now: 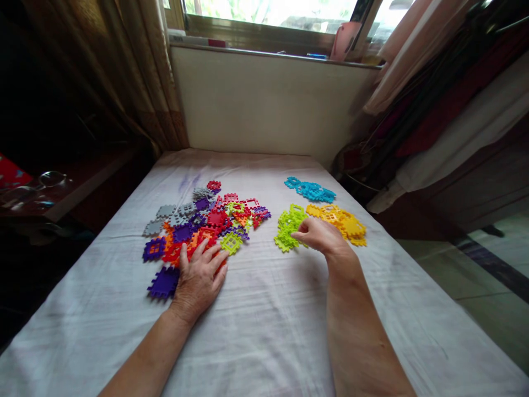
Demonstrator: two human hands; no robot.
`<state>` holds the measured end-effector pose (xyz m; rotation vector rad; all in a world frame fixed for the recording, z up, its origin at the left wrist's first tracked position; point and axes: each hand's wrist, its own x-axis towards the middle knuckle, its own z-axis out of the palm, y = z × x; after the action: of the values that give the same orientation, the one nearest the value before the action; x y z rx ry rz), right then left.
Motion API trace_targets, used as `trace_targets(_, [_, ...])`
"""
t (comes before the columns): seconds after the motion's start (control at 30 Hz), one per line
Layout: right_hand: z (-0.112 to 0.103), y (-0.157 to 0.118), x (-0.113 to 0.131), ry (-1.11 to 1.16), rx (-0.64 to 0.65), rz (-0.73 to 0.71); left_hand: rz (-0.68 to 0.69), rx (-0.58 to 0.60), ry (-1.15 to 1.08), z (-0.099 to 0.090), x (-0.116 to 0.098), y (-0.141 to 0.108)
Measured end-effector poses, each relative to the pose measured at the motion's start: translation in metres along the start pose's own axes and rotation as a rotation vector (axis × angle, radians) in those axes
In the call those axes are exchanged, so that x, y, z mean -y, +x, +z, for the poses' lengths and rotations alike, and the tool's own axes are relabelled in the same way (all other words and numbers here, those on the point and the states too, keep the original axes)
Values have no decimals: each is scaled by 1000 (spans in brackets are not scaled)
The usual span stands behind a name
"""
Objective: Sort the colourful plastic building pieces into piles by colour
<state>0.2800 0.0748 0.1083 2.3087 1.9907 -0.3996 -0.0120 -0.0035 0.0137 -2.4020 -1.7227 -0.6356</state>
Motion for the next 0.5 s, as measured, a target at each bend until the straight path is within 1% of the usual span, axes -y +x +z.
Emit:
trace_targets(0.07, [2, -3, 15, 22, -56, -63, 17, 14, -22, -1, -1, 0])
trace_targets(0.1, [6, -6, 24, 44, -64, -123, 28, 20, -38, -1, -2, 0])
trace_targets(0.13, [11, -8, 34, 74, -57, -199, 40, 24, -56, -2, -2, 0])
trace_targets(0.2, [22, -13, 56, 123, -2, -359, 63, 22, -93, -2, -3, -1])
trace_targets(0.27, [35, -19, 75, 108, 39, -461, 84, 14, -125, -2, -4, -1])
trace_targets(0.37, [47, -26, 94, 10, 47, -478, 122, 22, -157, 0, -2, -2])
trace_targets(0.5, [49, -26, 98, 11, 85, -452, 155, 36, -170, 4, 2, -3])
